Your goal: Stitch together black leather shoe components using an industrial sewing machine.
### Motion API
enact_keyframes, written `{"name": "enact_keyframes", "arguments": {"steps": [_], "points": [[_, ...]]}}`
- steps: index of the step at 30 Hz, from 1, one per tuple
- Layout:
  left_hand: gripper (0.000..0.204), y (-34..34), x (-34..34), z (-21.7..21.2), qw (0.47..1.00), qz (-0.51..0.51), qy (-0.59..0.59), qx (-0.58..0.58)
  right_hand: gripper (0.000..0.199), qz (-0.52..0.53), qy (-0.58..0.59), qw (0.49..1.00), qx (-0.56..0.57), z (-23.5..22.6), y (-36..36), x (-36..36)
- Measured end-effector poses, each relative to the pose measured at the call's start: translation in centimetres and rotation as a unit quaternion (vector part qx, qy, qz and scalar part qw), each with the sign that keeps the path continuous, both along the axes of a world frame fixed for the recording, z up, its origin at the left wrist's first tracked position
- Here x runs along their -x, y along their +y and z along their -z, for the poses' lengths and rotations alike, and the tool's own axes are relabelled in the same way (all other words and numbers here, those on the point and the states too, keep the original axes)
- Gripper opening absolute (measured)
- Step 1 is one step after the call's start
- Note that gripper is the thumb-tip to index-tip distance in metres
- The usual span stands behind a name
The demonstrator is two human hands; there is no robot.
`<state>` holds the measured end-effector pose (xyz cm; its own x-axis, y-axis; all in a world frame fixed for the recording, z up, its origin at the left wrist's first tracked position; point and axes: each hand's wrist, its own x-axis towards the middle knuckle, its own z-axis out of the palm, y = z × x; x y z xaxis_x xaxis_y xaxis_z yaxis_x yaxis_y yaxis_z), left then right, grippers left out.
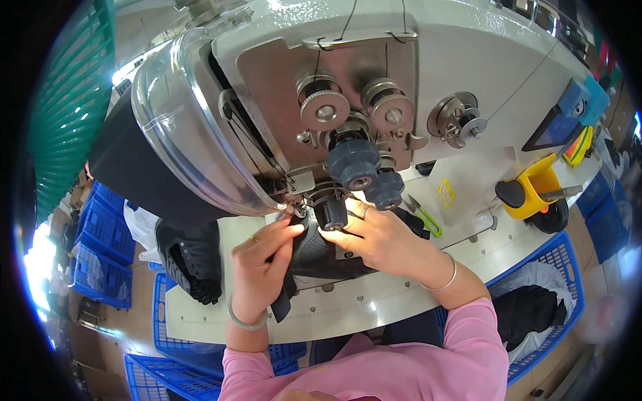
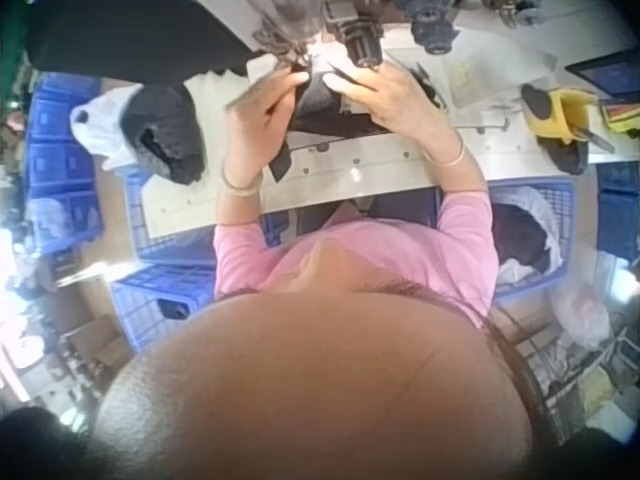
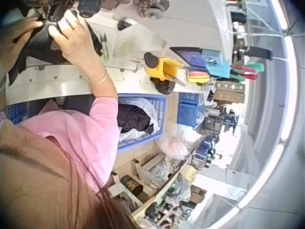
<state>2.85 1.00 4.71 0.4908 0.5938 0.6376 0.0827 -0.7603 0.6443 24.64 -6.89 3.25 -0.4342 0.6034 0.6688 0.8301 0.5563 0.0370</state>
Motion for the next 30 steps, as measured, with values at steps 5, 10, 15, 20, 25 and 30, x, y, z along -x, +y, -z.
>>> {"name": "enact_keyframes", "arguments": {"steps": [5, 10, 15, 20, 25, 30], "points": [[0.03, -0.5, 0.1, -0.2, 0.978, -0.037, 0.111, -0.175, 0.048, -0.003, 0.012, 1.0, -0.015, 0.0, 0.1, 0.0], [0.033, -0.7, 0.1, 0.1, 0.97, -0.048, 0.134, -0.196, 0.047, 0.005, 0.013, 1.0, -0.024, 0.3, 0.2, 0.1], [0.035, -0.5, -0.1, 0.2, 0.966, -0.054, 0.14, -0.212, 0.046, 0.006, 0.027, 0.999, -0.034, 1.1, 0.8, -0.2], [0.034, -0.4, -0.5, 0.5, 0.965, -0.074, 0.136, -0.213, 0.057, 0.027, 0.082, 0.995, -0.057, 1.2, 1.1, 0.0], [0.033, -0.7, -0.7, 0.6, 0.957, -0.106, 0.148, -0.224, 0.052, 0.109, 0.064, 0.987, -0.102, 0.3, -0.8, 1.3], [0.033, -0.8, -0.8, 0.3, 0.959, -0.118, 0.13, -0.223, 0.027, 0.23, 0.111, 0.967, 0.018, 2.7, -1.6, 4.5]]}}
